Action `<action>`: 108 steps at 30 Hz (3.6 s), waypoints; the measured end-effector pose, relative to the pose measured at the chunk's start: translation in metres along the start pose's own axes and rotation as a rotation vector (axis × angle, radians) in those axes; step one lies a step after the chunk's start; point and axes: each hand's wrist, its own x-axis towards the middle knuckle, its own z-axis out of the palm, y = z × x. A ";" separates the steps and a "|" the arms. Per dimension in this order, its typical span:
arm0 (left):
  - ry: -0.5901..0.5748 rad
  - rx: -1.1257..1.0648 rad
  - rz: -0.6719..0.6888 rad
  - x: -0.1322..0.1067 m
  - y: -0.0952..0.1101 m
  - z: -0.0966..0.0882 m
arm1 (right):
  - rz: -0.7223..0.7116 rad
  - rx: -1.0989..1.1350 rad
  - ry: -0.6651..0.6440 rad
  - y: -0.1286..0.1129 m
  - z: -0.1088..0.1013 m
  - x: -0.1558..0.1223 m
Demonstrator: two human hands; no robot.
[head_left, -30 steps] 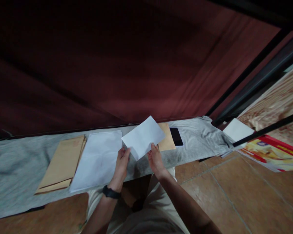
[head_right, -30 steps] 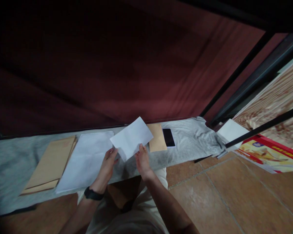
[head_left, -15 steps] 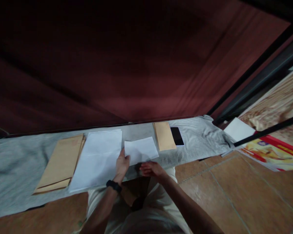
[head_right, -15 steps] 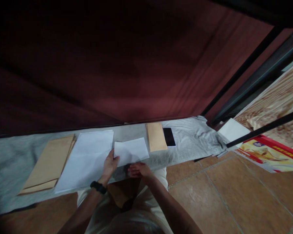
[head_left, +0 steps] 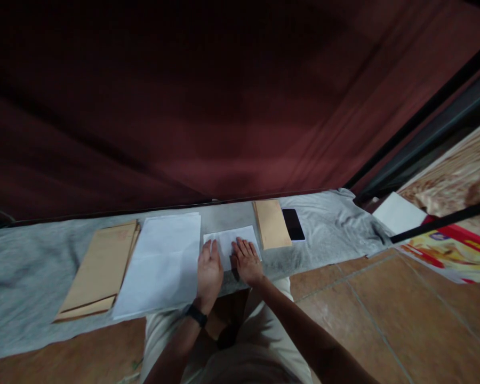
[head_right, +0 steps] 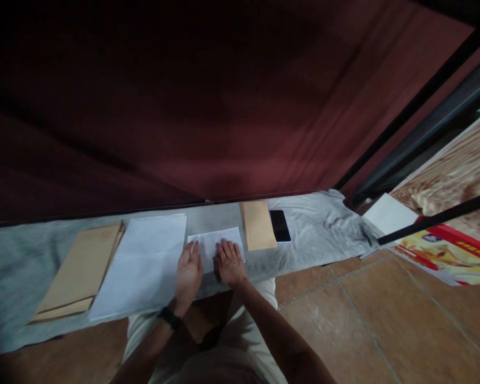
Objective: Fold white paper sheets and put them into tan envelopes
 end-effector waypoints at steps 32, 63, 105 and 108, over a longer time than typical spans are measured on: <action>-0.133 0.194 0.124 0.018 -0.018 0.044 | 0.065 -0.136 0.074 0.015 0.016 0.028; -0.206 0.145 0.216 -0.010 0.017 0.051 | 0.113 -0.145 0.135 0.013 -0.014 -0.054; -0.204 0.221 0.279 -0.062 0.008 0.021 | 0.275 -0.111 0.120 0.031 -0.029 -0.050; -0.206 0.219 0.279 -0.064 0.008 0.020 | 0.364 -0.112 0.124 0.027 -0.027 -0.038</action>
